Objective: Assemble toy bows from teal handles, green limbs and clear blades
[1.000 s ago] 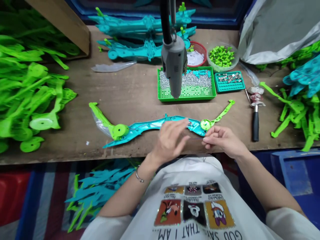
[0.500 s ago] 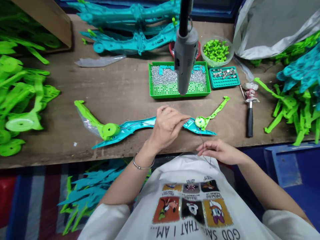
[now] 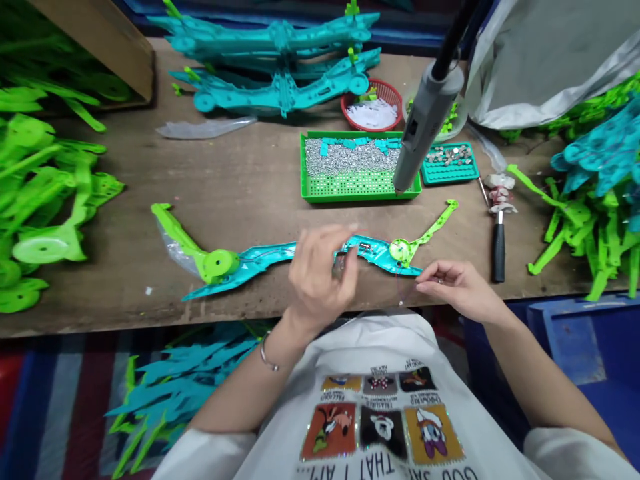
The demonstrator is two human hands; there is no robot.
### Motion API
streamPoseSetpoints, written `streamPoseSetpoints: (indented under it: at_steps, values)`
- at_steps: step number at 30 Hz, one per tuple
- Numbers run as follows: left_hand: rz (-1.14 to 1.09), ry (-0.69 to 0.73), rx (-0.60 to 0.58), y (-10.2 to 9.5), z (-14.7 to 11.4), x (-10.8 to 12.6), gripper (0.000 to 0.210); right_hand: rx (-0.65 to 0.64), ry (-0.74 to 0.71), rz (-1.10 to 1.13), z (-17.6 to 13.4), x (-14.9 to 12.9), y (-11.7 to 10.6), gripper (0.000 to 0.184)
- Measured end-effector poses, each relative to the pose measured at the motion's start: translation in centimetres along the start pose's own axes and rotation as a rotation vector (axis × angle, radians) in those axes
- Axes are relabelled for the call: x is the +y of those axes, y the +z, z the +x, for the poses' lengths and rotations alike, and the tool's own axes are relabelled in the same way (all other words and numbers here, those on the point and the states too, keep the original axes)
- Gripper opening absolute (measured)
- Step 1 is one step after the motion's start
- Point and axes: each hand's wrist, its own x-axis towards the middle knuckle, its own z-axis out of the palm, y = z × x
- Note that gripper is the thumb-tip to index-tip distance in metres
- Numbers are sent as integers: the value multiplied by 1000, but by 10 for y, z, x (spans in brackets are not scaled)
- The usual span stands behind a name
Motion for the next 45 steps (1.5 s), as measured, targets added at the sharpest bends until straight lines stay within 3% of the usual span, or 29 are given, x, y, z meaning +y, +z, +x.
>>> streamPoseSetpoints:
  at_steps: [1, 2, 5, 7, 10, 13, 15, 18, 22, 24, 27, 31, 38, 45]
  values:
    - [-47, -17, 13, 0, -8, 10, 30, 38, -40, 3, 1, -3, -2, 31]
    - [-110, -64, -46, 3, -16, 19, 24, 70, -77, 9, 2, -7, -4, 29]
    - [-305, -314, -457, 19, -38, 40, 21, 130, -152, 36, 4, -14, -8, 26]
    - [-410, -467, -620, 33, -45, 46, 24, 154, -175, 54, 4, -15, -8, 25]
    - [-478, -564, -645, 51, -43, 48, 15, 200, -178, 117, 5, -11, -8, 26]
    - [-550, -621, -645, 61, -33, 49, 26, 227, -142, 283, 9, -4, -10, 40]
    - [-628, -684, -656, 67, -26, 49, 30, 177, -107, 361, 12, 1, -11, 54]
    - [-697, -735, -674, 76, -19, 48, 32, 121, -105, 350, 18, 2, -12, 49]
    - [-624, -644, -753, 85, -11, 46, 32, 146, -137, 263, 27, -4, -18, 38]
    - [-487, -507, -705, 88, -9, 44, 24, 158, -134, 225, 36, -7, -26, 37]
    - [-208, -245, -568, 94, -10, 38, 55, 197, -156, 144, 57, -11, -45, 40]
    - [33, -69, -596, 102, -17, 26, 83, 195, -149, -6, 85, -15, -64, 42]
    - [-27, 70, -669, 83, -19, 0, 71, -36, -85, -184, 93, -25, -57, 36]
    - [-61, 129, -737, 59, -26, -13, 79, -160, -193, -381, 96, -26, -41, 32]
